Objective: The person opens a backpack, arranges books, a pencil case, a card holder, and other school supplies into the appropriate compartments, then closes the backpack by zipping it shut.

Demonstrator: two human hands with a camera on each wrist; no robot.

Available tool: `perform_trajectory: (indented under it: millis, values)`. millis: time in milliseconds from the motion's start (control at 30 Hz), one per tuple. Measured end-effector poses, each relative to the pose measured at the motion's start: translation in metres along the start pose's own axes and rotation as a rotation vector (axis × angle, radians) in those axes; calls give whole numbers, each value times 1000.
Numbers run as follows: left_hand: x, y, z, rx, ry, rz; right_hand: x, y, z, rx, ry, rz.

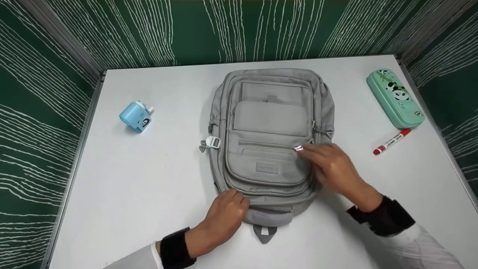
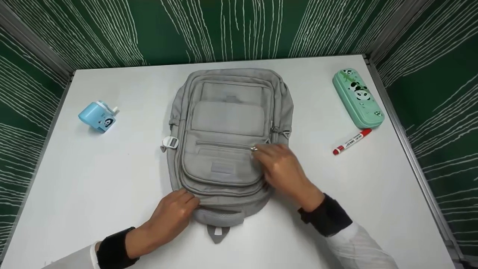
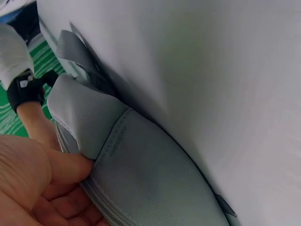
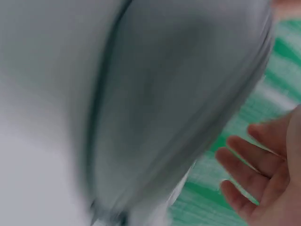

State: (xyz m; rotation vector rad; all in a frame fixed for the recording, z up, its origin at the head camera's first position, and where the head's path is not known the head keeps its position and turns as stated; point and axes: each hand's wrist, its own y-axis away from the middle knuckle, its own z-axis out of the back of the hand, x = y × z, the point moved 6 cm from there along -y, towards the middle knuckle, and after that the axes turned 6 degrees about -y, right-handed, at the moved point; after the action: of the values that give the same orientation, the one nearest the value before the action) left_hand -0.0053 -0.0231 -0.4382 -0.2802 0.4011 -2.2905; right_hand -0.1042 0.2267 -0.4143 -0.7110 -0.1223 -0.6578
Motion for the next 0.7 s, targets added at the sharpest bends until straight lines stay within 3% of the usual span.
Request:
perform_trajectory:
  millis: [167,300,500,700]
  values:
    - [10,4,2,5,-1,31,-58,-1,13,26,97,-88]
    - [19,7,3,26,-1,63,-84,-4,13,59,166,-85]
    - [38,11,6,22,15,125,-97,-4,9,90,215,-42]
    - [58,14,6,16,8,162,-94,5,8,99,223,-13]
